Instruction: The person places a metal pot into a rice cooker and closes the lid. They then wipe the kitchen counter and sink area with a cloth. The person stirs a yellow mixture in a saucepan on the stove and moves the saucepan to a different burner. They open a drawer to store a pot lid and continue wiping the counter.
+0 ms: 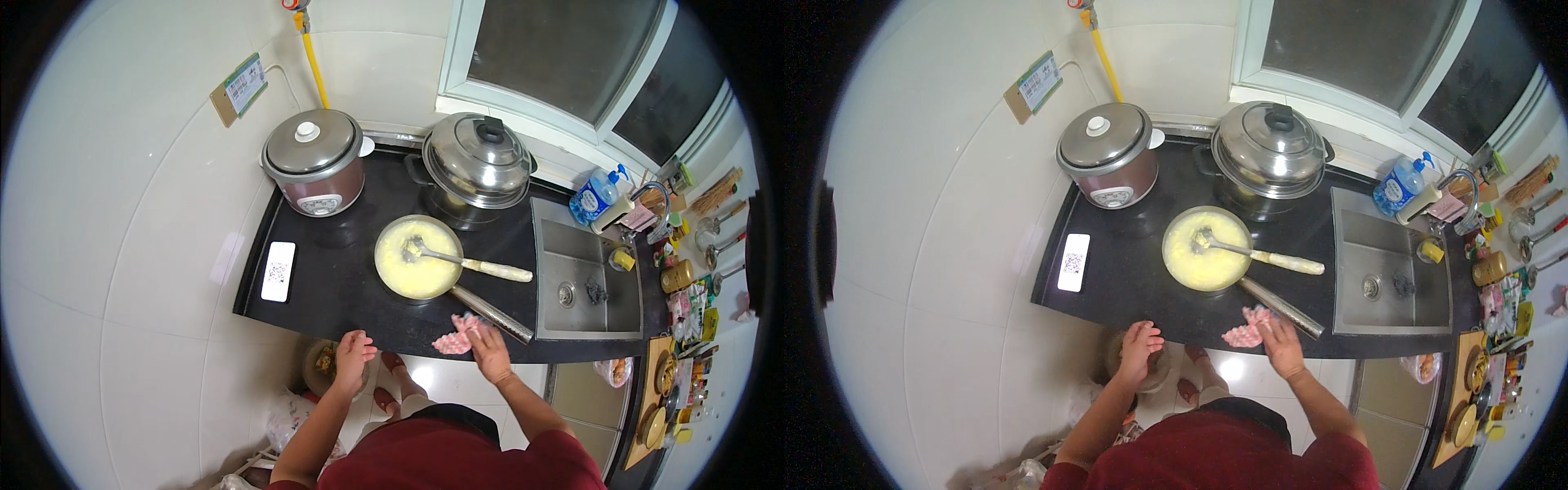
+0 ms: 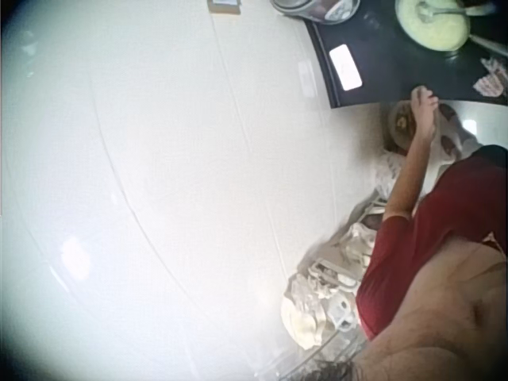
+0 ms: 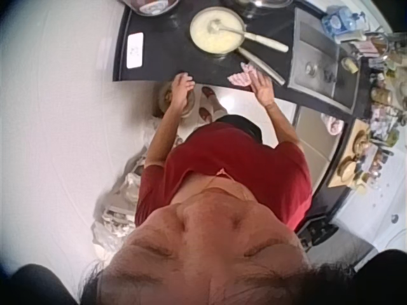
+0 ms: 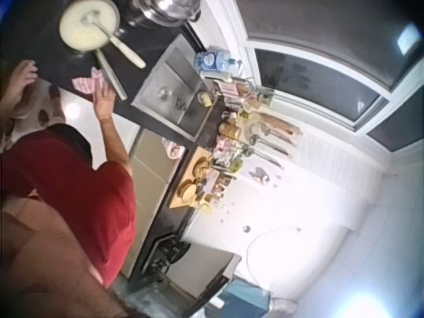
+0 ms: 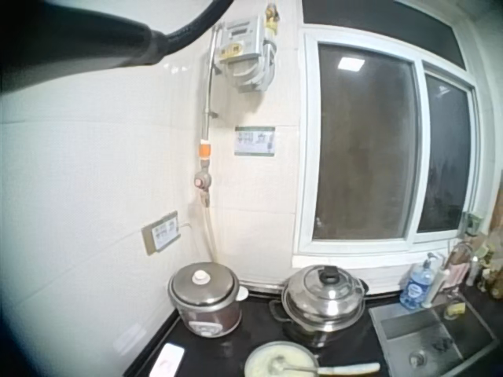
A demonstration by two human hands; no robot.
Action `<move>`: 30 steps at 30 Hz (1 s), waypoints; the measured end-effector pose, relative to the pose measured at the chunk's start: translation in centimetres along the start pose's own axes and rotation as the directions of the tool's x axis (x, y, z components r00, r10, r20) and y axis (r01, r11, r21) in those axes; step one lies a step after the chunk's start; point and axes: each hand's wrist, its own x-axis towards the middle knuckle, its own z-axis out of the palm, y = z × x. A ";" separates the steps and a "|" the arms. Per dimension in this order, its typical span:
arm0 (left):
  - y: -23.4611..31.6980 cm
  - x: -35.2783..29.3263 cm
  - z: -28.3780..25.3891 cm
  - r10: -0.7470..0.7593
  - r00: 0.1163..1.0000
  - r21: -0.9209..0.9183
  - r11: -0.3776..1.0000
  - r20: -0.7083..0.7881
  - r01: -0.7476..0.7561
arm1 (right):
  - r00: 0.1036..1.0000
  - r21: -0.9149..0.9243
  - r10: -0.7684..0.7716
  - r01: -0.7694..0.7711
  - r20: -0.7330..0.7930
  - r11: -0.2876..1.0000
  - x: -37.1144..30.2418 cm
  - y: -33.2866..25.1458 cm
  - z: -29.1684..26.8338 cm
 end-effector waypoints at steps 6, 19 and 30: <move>1.5 1.0 -1.1 0.071 0.996 0.012 0.997 -0.059 -0.071 | 0.988 -0.073 0.156 -0.156 0.002 0.985 -5.3 0.4 -6.9; 19.4 12.5 -4.4 0.448 0.839 0.024 0.885 -0.309 -0.464 | 0.939 0.463 -0.231 0.328 -0.255 0.823 24.3 -9.6 -16.1; 30.7 26.5 -5.3 0.347 0.877 -0.070 0.918 -0.332 -0.390 | 0.837 0.737 0.535 -0.431 0.113 0.520 52.3 -7.3 0.2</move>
